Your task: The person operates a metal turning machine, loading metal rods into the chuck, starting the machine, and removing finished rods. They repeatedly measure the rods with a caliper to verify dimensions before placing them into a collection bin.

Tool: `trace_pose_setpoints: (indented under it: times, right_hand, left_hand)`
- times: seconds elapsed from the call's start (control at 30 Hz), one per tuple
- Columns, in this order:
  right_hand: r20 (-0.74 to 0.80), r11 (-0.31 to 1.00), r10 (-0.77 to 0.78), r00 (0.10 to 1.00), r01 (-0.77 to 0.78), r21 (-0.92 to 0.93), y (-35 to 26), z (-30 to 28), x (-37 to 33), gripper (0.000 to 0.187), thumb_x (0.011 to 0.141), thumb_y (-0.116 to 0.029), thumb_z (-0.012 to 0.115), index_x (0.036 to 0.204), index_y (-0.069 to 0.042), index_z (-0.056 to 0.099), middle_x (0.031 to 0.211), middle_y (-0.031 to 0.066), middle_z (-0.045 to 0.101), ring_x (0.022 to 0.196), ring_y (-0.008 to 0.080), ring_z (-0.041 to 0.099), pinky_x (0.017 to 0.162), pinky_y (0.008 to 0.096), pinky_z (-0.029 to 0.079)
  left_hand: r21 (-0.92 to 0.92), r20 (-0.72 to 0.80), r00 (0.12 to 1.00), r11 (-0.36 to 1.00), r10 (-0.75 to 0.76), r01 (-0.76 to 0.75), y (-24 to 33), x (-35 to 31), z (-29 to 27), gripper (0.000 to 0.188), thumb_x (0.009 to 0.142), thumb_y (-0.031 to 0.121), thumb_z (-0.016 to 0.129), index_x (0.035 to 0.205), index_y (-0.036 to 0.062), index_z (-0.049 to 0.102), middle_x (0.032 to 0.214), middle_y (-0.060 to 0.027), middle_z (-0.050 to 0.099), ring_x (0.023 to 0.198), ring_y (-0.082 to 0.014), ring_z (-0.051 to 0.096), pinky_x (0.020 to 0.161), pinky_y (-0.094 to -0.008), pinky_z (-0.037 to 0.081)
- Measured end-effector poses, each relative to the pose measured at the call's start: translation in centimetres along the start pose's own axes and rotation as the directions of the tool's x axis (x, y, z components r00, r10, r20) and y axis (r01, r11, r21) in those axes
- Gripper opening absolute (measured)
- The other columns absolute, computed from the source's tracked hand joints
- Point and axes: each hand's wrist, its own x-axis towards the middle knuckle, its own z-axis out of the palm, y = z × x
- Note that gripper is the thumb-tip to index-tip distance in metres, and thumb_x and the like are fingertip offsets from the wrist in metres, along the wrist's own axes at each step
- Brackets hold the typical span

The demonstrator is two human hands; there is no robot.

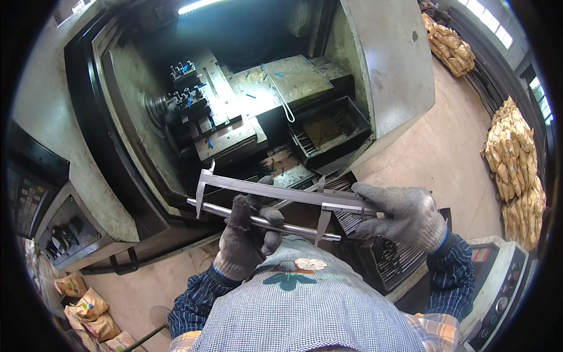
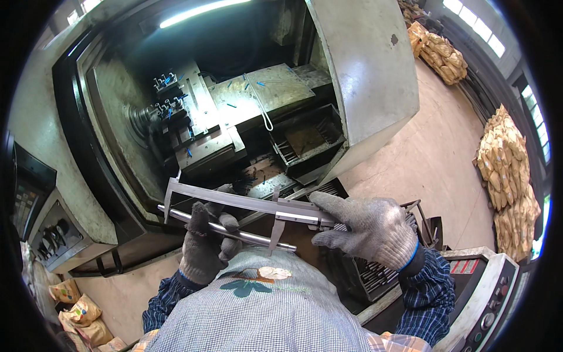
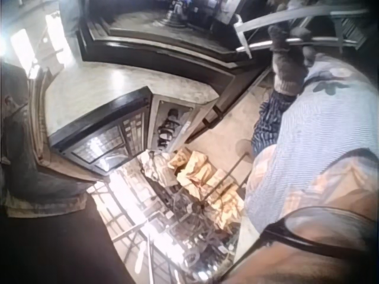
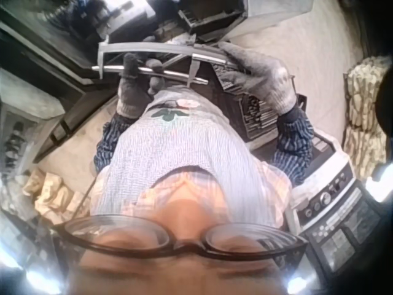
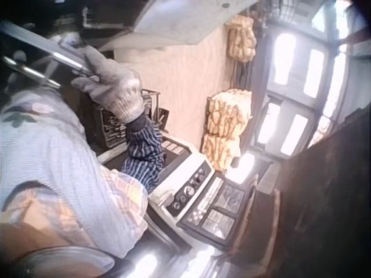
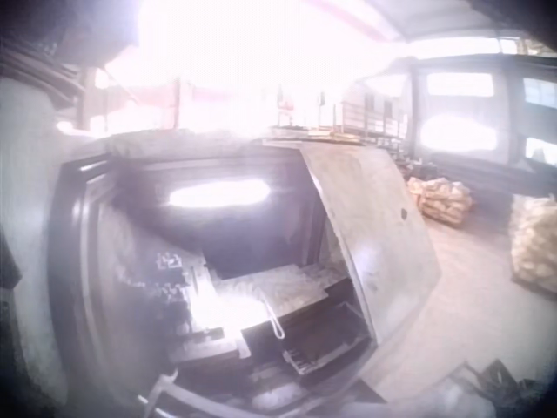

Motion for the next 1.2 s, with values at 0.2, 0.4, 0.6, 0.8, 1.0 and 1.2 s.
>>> trace_pose_setpoints:
  times: [0.2, 0.4, 0.6, 0.8, 1.0, 1.2]
  right_hand:
    - [-0.016, 0.99, 0.032, 0.999, -0.03, 0.136, 0.0, 0.7, 0.8, 0.056, 0.081, -0.019, 0.083, 0.132, -0.008, 0.064, 0.093, 0.0166, 0.074, 0.082, 0.0252, 0.074, 0.074, 0.0358, 0.06]
    - [-0.038, 0.909, 0.138, 0.99, -0.111, 0.402, 0.7, 2.6, 1.1, 0.061, 0.072, -0.013, 0.086, 0.129, -0.001, 0.067, 0.1, 0.0114, 0.075, 0.086, 0.0127, 0.068, 0.079, 0.0288, 0.058]
    - [-0.075, 0.879, 0.122, 0.99, -0.072, 0.471, 0.7, 3.1, 2.2, 0.066, 0.069, -0.013, 0.092, 0.127, 0.003, 0.066, 0.103, 0.0115, 0.073, 0.09, 0.0123, 0.067, 0.083, 0.0272, 0.057]
    - [-0.056, 0.909, -0.034, 0.998, 0.055, 0.413, 0.5, 4.2, 3.5, 0.062, 0.07, -0.003, 0.087, 0.128, 0.004, 0.065, 0.101, 0.0077, 0.071, 0.085, 0.0106, 0.066, 0.076, 0.0254, 0.056]
    - [-0.079, 0.938, -0.09, 0.993, 0.111, 0.329, 0.8, 4.6, 4.0, 0.061, 0.07, -0.011, 0.09, 0.125, 0.003, 0.067, 0.096, 0.0097, 0.073, 0.08, 0.0116, 0.067, 0.072, 0.0263, 0.056]
    - [-0.044, 0.947, -0.087, 0.995, 0.097, 0.306, -0.4, 4.2, 5.1, 0.061, 0.072, -0.019, 0.092, 0.124, 0.002, 0.068, 0.095, 0.0134, 0.075, 0.079, 0.0151, 0.07, 0.073, 0.0284, 0.058]
  left_hand:
    - [0.098, -0.137, 0.991, 0.995, -0.006, 0.019, 0.5, -0.7, 1.4, 0.068, 0.102, 0.056, 0.054, 0.154, 0.0125, 0.041, 0.094, -0.0128, 0.074, 0.057, -0.0181, 0.065, 0.043, -0.026, 0.046]
    - [0.323, -0.071, 0.989, 0.941, 0.128, -0.098, 1.7, -1.3, 2.9, 0.073, 0.102, 0.061, 0.051, 0.154, 0.0117, 0.04, 0.095, -0.0078, 0.072, 0.061, -0.0102, 0.064, 0.044, -0.0215, 0.045]
    - [0.467, -0.058, 0.972, 0.867, 0.228, -0.176, 2.0, -2.3, 2.2, 0.07, 0.103, 0.057, 0.052, 0.154, 0.0104, 0.042, 0.096, -0.0075, 0.071, 0.065, -0.0092, 0.064, 0.047, -0.0197, 0.045]
    - [0.396, 0.068, 0.979, 0.896, 0.191, -0.202, 2.1, -2.2, 2.6, 0.079, 0.103, 0.055, 0.055, 0.161, 0.0101, 0.027, 0.1, -0.0082, 0.072, 0.064, -0.0091, 0.063, 0.048, -0.0186, 0.046]
    - [0.335, 0.045, 0.98, 0.921, 0.194, -0.197, 2.2, -2.6, 2.3, 0.08, 0.103, 0.051, 0.057, 0.162, 0.0086, 0.024, 0.101, -0.0097, 0.073, 0.066, -0.0105, 0.064, 0.048, -0.0195, 0.047]
    - [0.326, -0.034, 0.982, 0.931, 0.186, -0.165, 2.7, -3.2, 2.1, 0.076, 0.104, 0.048, 0.055, 0.161, 0.0074, 0.026, 0.1, -0.0099, 0.072, 0.068, -0.0122, 0.065, 0.051, -0.0225, 0.048]
